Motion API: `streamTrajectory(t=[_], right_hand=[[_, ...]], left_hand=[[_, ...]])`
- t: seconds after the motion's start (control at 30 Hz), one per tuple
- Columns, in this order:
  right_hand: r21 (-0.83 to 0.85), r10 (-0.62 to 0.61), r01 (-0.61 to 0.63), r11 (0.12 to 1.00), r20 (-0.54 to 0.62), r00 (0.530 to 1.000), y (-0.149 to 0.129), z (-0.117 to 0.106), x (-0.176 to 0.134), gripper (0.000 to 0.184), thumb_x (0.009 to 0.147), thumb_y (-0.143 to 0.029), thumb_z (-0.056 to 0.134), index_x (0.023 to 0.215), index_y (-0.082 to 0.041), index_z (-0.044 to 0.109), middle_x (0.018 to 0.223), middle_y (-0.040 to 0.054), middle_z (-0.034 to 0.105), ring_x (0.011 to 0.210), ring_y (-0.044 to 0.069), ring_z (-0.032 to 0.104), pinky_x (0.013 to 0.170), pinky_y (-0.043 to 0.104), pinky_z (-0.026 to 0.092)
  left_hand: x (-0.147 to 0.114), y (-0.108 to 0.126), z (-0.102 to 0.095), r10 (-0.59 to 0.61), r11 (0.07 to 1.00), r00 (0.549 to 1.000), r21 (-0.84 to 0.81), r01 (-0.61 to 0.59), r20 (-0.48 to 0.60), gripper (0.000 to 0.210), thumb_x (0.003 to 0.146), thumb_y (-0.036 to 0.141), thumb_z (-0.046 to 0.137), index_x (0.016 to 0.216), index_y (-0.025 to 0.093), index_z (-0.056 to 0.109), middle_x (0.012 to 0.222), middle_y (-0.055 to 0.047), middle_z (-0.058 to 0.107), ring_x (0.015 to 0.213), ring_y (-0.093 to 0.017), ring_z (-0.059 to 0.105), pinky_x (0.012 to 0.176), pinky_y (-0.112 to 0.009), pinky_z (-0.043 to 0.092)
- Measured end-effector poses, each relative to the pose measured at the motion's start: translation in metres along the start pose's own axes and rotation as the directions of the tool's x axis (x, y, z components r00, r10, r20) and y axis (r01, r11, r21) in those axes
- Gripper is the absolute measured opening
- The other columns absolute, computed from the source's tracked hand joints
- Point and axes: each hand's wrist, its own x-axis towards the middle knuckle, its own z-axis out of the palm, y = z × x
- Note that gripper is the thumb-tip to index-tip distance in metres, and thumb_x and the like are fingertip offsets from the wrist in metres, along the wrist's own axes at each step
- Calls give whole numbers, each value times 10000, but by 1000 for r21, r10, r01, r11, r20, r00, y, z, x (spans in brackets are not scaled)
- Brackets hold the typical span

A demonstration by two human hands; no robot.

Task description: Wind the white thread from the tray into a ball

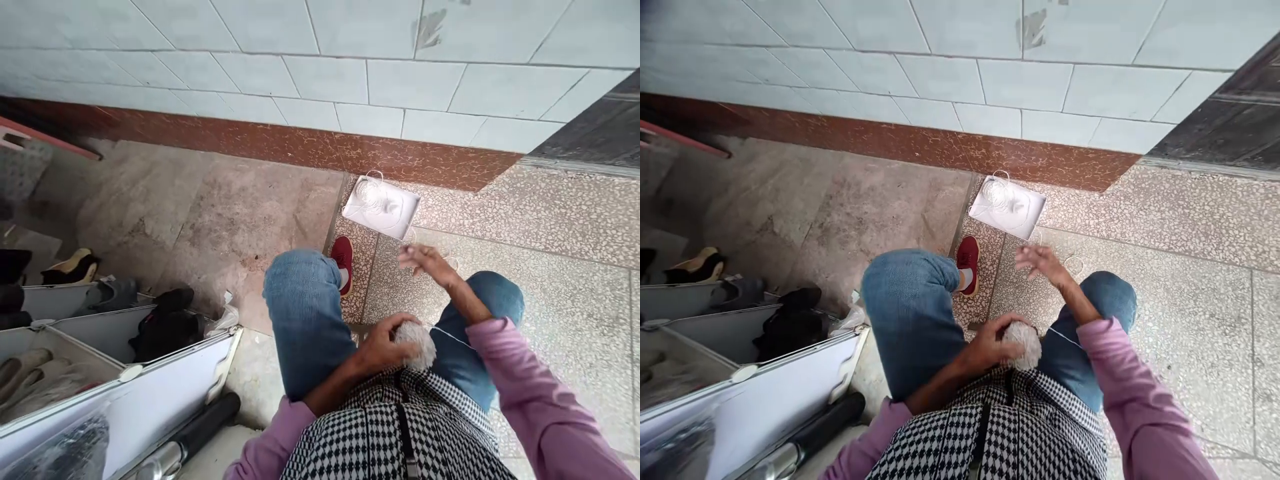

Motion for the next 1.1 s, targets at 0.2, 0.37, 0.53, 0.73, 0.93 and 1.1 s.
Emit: streamTrajectory(t=[0.2, 0.37, 0.53, 0.73, 0.93, 1.1], right_hand=[[122, -167, 138, 983, 275, 947, -9, 22, -127, 540, 1009, -682, 649, 1182, -194, 800, 920, 75, 773, 692, 145, 692, 503, 225, 527], [61, -343, 344, 937, -28, 939, -11, 29, -171, 468, 942, -647, 754, 953, -180, 786, 633, -33, 576, 555, 97, 459, 500, 226, 353], [-35, -474, 475, 879, -168, 865, -11, 53, -194, 537, 921, -721, 712, 777, -204, 690, 616, -34, 530, 593, 128, 463, 553, 264, 367], [-108, -464, 455, 884, -91, 881, 5, 77, -227, 487, 1068, -614, 570, 800, -214, 648, 664, -27, 532, 612, 130, 483, 606, 280, 399], [-232, -516, 514, 826, 60, 855, -19, 108, -237, 468, 1129, -490, 486, 745, -223, 490, 665, -32, 472, 600, 121, 438, 611, 288, 363], [-330, -532, 526, 784, 80, 843, -36, 115, -234, 463, 1150, -455, 459, 747, -228, 458, 663, -29, 472, 584, 119, 421, 608, 302, 354]], left_hand=[[-10, 27, -1, 108, 940, 984, -306, -148, -144, 536, 675, 500, 852, 1092, 178, 755, 1058, -89, 772, 981, -266, 700, 869, -364, 542], [-37, 55, 17, 51, 814, 985, -564, -137, -165, 491, 706, 531, 851, 1046, 197, 735, 1125, -86, 775, 1042, -281, 704, 832, -367, 578], [-64, 75, 18, 114, 779, 964, -581, -236, -238, 510, 733, 488, 852, 1138, 214, 707, 1222, -95, 751, 1184, -313, 678, 882, -399, 595], [-71, 82, 8, 237, 839, 903, -393, -376, -357, 505, 706, 450, 897, 1113, 199, 736, 1236, -108, 764, 1252, -322, 669, 959, -419, 601], [-49, 62, 14, 399, 886, 853, -99, -453, -337, 564, 634, 409, 948, 1109, 192, 737, 1046, -57, 765, 964, -224, 702, 901, -349, 567], [-42, 58, 13, 526, 850, 791, 200, -487, -312, 526, 688, 319, 908, 1176, 225, 736, 1121, -40, 739, 1035, -217, 664, 958, -324, 526]])
